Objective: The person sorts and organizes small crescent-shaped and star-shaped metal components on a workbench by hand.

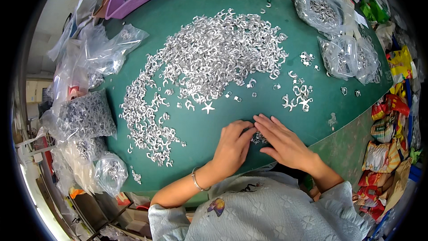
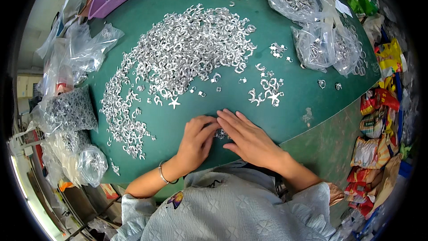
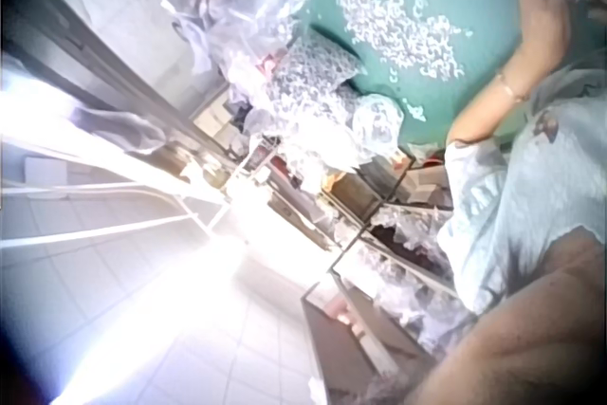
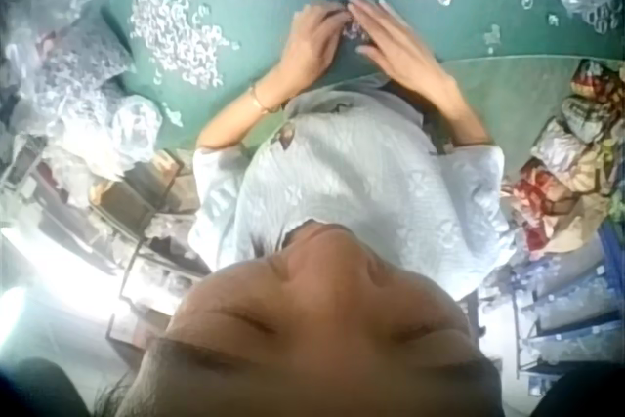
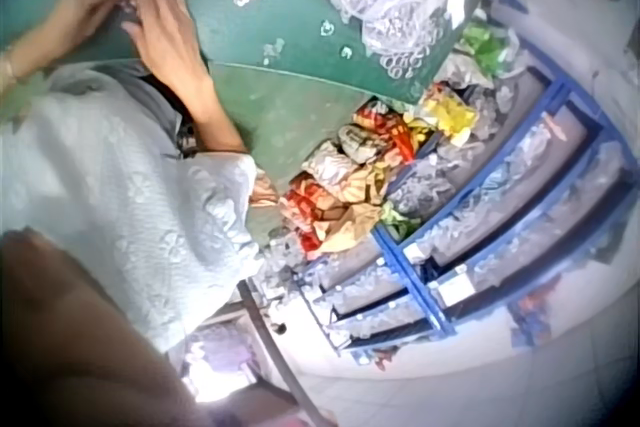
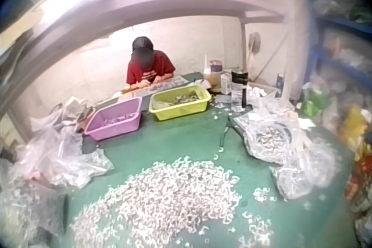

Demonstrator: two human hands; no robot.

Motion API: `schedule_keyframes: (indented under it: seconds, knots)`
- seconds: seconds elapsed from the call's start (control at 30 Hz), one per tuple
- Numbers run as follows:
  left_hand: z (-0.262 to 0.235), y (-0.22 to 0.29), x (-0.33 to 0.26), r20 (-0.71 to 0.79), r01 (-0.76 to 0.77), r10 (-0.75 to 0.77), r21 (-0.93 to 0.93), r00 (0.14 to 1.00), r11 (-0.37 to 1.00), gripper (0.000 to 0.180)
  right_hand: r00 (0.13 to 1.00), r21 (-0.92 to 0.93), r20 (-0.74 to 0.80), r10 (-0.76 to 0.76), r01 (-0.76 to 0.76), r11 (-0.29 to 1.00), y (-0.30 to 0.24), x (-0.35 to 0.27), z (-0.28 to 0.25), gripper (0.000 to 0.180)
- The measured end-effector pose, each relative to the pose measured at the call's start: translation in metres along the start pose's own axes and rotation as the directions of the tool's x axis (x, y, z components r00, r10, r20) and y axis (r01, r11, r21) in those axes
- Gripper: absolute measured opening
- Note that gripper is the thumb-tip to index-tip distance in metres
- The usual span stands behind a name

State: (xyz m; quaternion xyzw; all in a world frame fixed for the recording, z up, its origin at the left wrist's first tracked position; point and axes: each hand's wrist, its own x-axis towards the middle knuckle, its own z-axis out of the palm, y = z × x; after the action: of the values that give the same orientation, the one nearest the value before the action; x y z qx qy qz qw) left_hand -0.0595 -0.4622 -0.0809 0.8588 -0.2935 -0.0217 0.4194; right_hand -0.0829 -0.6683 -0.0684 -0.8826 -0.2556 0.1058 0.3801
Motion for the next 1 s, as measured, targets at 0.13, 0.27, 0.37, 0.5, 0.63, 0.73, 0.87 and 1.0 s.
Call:
schedule_keyframes:
  seconds: [0.13,0.27,0.37,0.5,0.63,0.73,0.87,1.0]
  knots:
    - [-0.019,0.013,-0.022,0.014,0.199,-0.202,-0.236,0.979,0.951,0.027,0.998,-0.061,-0.068,-0.003,-0.001,0.998,0.005,0.003,-0.009,0.067]
    - [-0.021,0.022,-0.074,0.668,0.615,-0.157,-0.534,0.728,0.581,0.021,0.994,-0.181,0.035,-0.103,0.108,0.978,0.001,0.010,0.012,0.067]
    - [0.004,0.022,-0.111,0.786,0.806,-0.205,-0.591,0.584,0.031,0.035,0.984,-0.178,0.056,-0.169,0.177,0.968,-0.003,0.012,0.021,0.060]
    - [0.027,0.014,-0.111,0.770,0.587,-0.252,-0.618,0.586,-0.523,0.059,0.966,-0.136,0.095,-0.240,0.251,0.958,-0.001,0.007,0.032,0.054]
    - [0.080,-0.019,-0.117,0.545,0.335,-0.042,-0.572,0.837,-0.749,0.063,0.945,-0.110,0.133,-0.297,0.312,0.944,-0.012,-0.009,0.042,0.050]
    - [0.103,-0.018,-0.122,0.259,0.107,0.031,-0.285,0.965,-0.952,0.068,0.931,-0.098,0.148,-0.335,0.351,0.931,-0.020,-0.026,0.056,0.051]
    - [0.086,-0.013,-0.106,0.437,0.278,0.106,-0.352,0.893,-0.893,0.069,0.919,-0.071,0.100,-0.382,0.389,0.918,-0.020,-0.046,0.078,0.049]
    - [0.074,0.005,-0.095,0.657,0.189,-0.097,-0.351,0.748,-0.917,0.062,0.866,0.038,-0.044,-0.499,0.500,0.865,-0.021,-0.056,0.087,0.046]
